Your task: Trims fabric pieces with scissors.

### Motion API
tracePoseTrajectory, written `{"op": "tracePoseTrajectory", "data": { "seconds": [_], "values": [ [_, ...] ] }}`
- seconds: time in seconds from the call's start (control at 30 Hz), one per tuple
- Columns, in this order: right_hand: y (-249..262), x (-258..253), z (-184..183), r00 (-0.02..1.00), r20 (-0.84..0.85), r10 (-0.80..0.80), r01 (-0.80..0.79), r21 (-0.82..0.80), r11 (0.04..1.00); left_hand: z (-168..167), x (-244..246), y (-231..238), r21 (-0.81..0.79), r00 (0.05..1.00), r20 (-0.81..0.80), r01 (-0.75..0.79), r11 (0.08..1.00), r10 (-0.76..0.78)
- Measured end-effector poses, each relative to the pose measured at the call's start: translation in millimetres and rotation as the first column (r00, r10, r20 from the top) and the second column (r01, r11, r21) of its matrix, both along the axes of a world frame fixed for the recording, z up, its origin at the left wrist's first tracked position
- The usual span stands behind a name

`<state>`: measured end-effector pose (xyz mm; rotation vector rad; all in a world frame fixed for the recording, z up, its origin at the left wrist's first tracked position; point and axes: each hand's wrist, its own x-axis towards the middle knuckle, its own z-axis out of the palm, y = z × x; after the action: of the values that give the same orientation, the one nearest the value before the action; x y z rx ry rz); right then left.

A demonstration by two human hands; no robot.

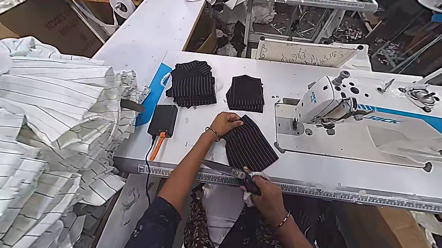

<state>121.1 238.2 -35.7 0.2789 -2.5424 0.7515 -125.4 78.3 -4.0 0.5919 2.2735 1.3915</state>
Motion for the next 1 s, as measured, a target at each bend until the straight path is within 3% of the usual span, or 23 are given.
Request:
{"op": "tracePoseTrajectory", "data": {
  "seconds": [0.2,0.3,0.43,0.6,0.63,0.7,0.73,0.8,0.9,0.93,1.0],
  "values": [
    [-2,-4,4,0.991,-0.114,-0.072,0.073,0.006,0.997,4,6,2,-0.004,0.999,-0.007,-0.04,0.999,0.04],
    [-4,-13,13,0.988,-0.091,-0.128,0.11,-0.184,0.977,5,9,2,0.003,0.997,-0.014,-0.075,0.997,0.075],
    [-3,-29,43,0.984,0.045,-0.17,0.171,-0.466,0.868,4,9,2,0.001,0.998,-0.029,-0.062,0.998,0.062],
    [4,-38,63,0.965,0.121,-0.232,0.258,-0.582,0.771,9,16,-1,0.081,0.988,0.006,-0.155,0.984,0.155],
    [6,-38,66,0.961,0.115,-0.25,0.269,-0.593,0.759,14,21,-3,0.083,0.979,-0.033,-0.197,0.977,0.2],
    [10,-38,72,0.959,0.09,-0.27,0.263,-0.636,0.725,24,42,-10,0.05,0.923,-0.287,-0.254,0.966,0.257],
    [12,-38,76,0.96,0.073,-0.271,0.25,-0.665,0.704,28,59,-13,0.049,0.862,-0.448,-0.24,0.97,0.236],
    [12,-38,79,0.964,0.035,-0.264,0.205,-0.729,0.653,36,104,-20,-0.001,0.748,-0.663,-0.043,0.999,0.032],
    [7,-41,77,0.964,-0.007,-0.267,0.163,-0.776,0.609,23,161,-8,-0.147,0.62,-0.743,0.219,0.964,-0.254],
    [6,-43,76,0.96,-0.022,-0.279,0.161,-0.773,0.614,17,166,0,-0.232,0.644,-0.693,0.228,0.946,-0.325],
    [11,-44,75,0.942,-0.055,-0.332,0.184,-0.741,0.646,16,159,18,-0.375,0.81,-0.436,0.233,0.897,-0.393]
  ]
}}
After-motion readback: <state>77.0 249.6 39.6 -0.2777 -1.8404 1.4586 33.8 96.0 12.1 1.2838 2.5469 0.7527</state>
